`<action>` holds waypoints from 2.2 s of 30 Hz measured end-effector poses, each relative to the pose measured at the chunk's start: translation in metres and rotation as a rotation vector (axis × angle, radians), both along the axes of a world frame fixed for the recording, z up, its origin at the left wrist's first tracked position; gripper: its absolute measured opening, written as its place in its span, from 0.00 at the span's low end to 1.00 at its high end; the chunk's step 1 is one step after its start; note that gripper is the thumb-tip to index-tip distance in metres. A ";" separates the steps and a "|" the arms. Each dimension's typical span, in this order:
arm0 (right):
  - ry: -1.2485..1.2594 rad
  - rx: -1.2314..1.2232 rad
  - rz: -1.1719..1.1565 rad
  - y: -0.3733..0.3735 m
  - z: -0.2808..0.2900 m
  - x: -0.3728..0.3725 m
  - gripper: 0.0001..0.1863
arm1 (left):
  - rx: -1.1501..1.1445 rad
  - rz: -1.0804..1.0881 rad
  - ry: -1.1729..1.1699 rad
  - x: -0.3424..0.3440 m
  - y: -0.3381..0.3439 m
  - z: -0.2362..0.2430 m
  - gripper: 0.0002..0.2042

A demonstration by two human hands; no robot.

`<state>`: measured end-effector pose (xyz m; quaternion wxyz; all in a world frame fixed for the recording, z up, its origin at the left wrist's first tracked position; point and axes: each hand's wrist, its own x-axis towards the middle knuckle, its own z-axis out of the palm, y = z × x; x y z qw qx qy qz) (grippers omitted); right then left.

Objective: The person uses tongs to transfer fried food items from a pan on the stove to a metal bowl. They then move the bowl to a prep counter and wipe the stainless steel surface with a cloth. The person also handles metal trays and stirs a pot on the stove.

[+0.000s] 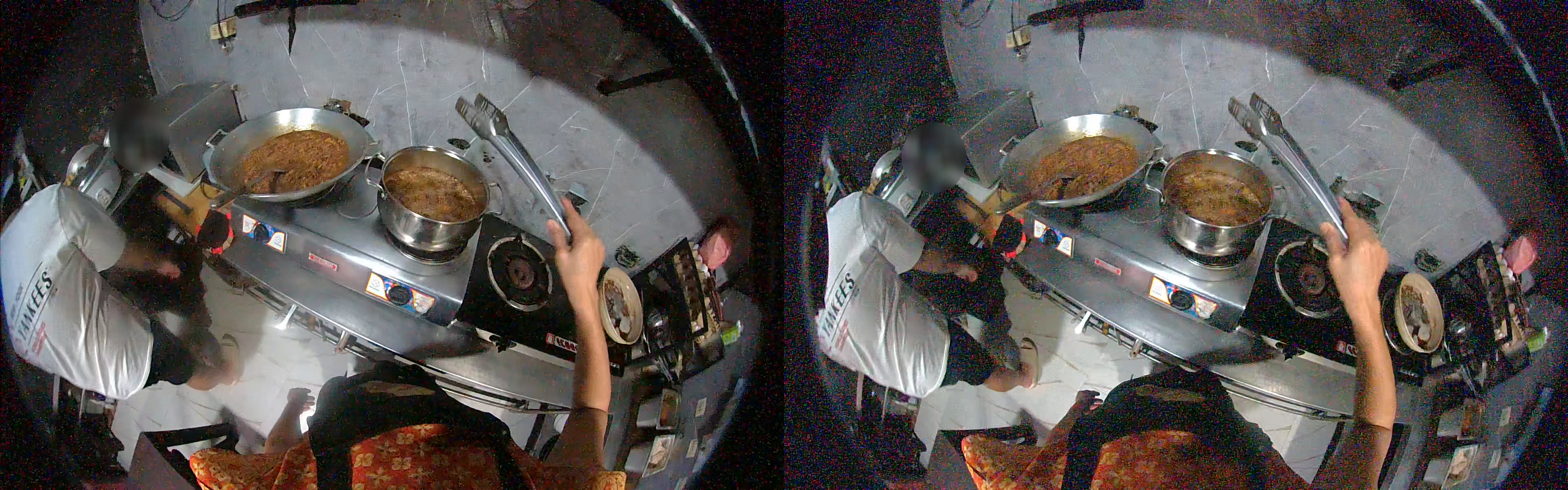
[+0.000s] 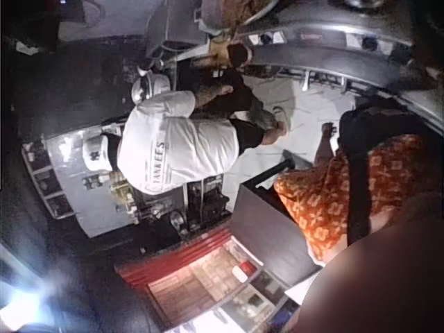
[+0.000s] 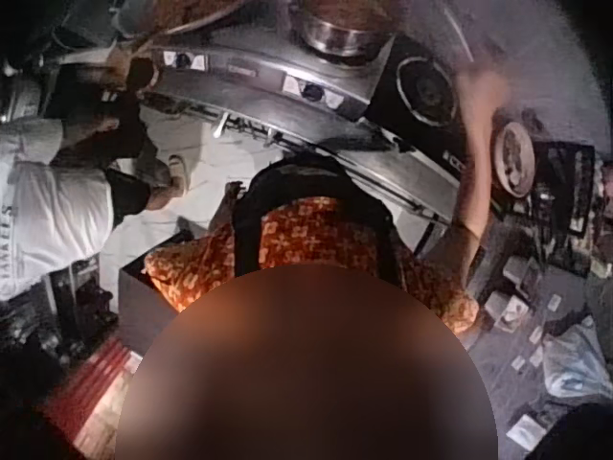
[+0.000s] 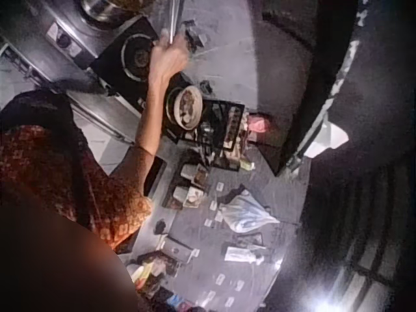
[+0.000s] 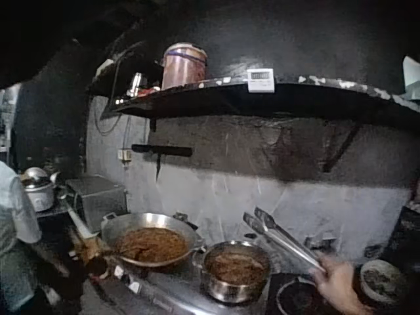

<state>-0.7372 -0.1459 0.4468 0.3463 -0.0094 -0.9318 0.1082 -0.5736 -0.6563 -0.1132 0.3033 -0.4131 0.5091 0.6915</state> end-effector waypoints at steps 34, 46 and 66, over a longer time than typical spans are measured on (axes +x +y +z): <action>-0.232 -1.223 0.091 -0.079 -0.153 0.114 0.23 | 0.270 -1.530 0.932 -0.169 0.265 0.341 0.16; 0.333 -1.168 -0.364 0.003 -0.232 0.354 0.18 | 0.768 -1.552 0.934 0.061 0.511 0.334 0.26; 0.795 -1.680 -1.128 0.119 -0.232 0.595 0.14 | 1.029 -2.190 0.661 0.287 0.756 0.298 0.21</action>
